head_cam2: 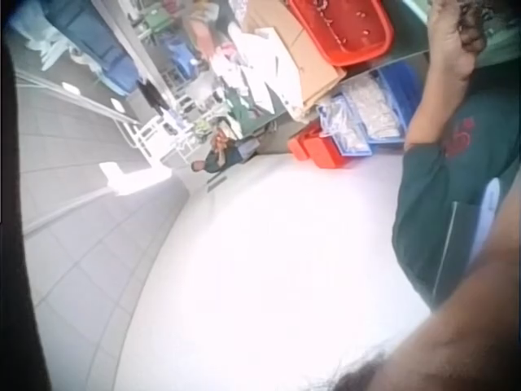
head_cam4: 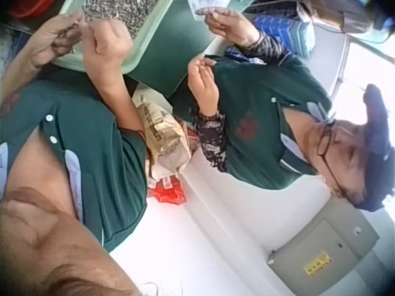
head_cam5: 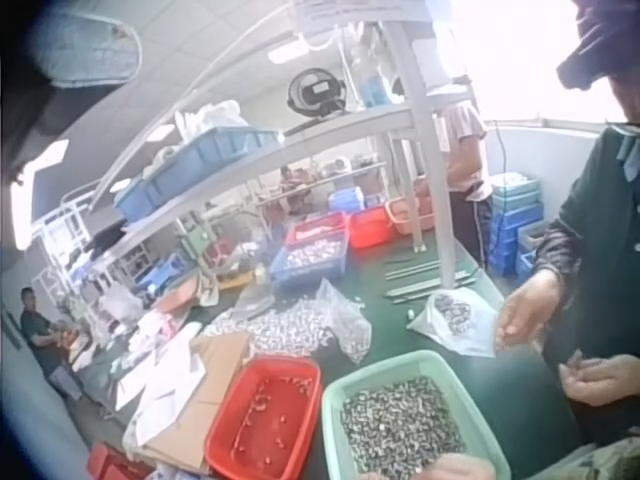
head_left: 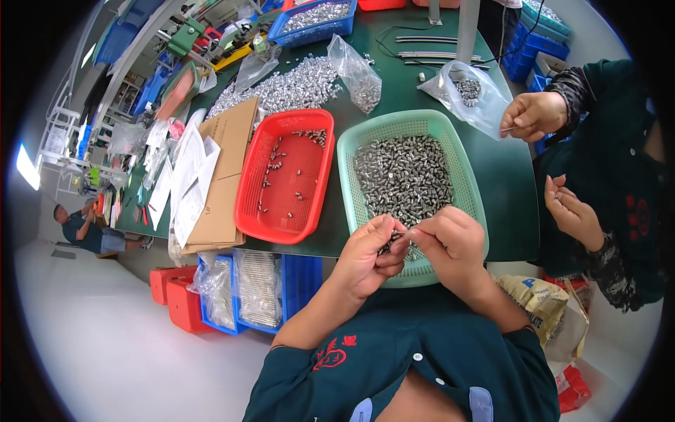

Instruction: Sorting and inspecting small metal hardware components at a manufacturing workstation.

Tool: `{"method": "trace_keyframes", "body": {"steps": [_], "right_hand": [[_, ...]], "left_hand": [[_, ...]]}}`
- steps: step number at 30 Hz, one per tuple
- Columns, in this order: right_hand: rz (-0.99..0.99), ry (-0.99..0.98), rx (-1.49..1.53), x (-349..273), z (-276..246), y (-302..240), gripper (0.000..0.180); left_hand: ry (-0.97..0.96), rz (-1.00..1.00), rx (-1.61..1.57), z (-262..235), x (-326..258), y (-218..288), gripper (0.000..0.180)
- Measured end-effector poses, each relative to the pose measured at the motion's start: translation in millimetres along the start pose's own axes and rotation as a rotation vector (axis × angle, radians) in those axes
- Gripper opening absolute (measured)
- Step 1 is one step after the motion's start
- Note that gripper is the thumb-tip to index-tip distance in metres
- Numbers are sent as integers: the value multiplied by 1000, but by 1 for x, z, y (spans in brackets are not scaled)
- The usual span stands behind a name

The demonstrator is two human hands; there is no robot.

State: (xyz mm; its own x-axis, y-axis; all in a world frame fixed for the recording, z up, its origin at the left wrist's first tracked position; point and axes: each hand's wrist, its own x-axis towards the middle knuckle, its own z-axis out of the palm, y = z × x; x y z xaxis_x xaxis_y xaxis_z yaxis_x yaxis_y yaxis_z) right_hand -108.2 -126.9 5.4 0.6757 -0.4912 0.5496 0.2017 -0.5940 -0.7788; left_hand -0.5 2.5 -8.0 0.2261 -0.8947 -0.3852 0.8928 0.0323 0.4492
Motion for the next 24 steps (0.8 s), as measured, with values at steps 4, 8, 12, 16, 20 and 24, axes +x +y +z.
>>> {"method": "trace_keyframes", "body": {"steps": [4, 8, 12, 16, 20, 24], "right_hand": [[-86, -53, -54, 3, 1, -2, 14], [33, -69, 57, -3, 3, 7, 12], [354, -88, 320, -8, 2, 8, 11], [378, -21, 237, -7, -5, 7, 12], [81, 65, -198, 1, -14, 6, 12], [95, 28, -111, -2, -16, 2, 10]], "left_hand": [[16, 23, 116, 5, -2, 0, 22], [78, -49, 264, 10, -3, 4, 25], [9, -74, 266, 9, -3, 2, 27], [121, -95, 184, 5, -3, 4, 32], [112, -74, 149, 5, -7, 7, 31], [17, -97, 109, 3, -6, 7, 25]]}}
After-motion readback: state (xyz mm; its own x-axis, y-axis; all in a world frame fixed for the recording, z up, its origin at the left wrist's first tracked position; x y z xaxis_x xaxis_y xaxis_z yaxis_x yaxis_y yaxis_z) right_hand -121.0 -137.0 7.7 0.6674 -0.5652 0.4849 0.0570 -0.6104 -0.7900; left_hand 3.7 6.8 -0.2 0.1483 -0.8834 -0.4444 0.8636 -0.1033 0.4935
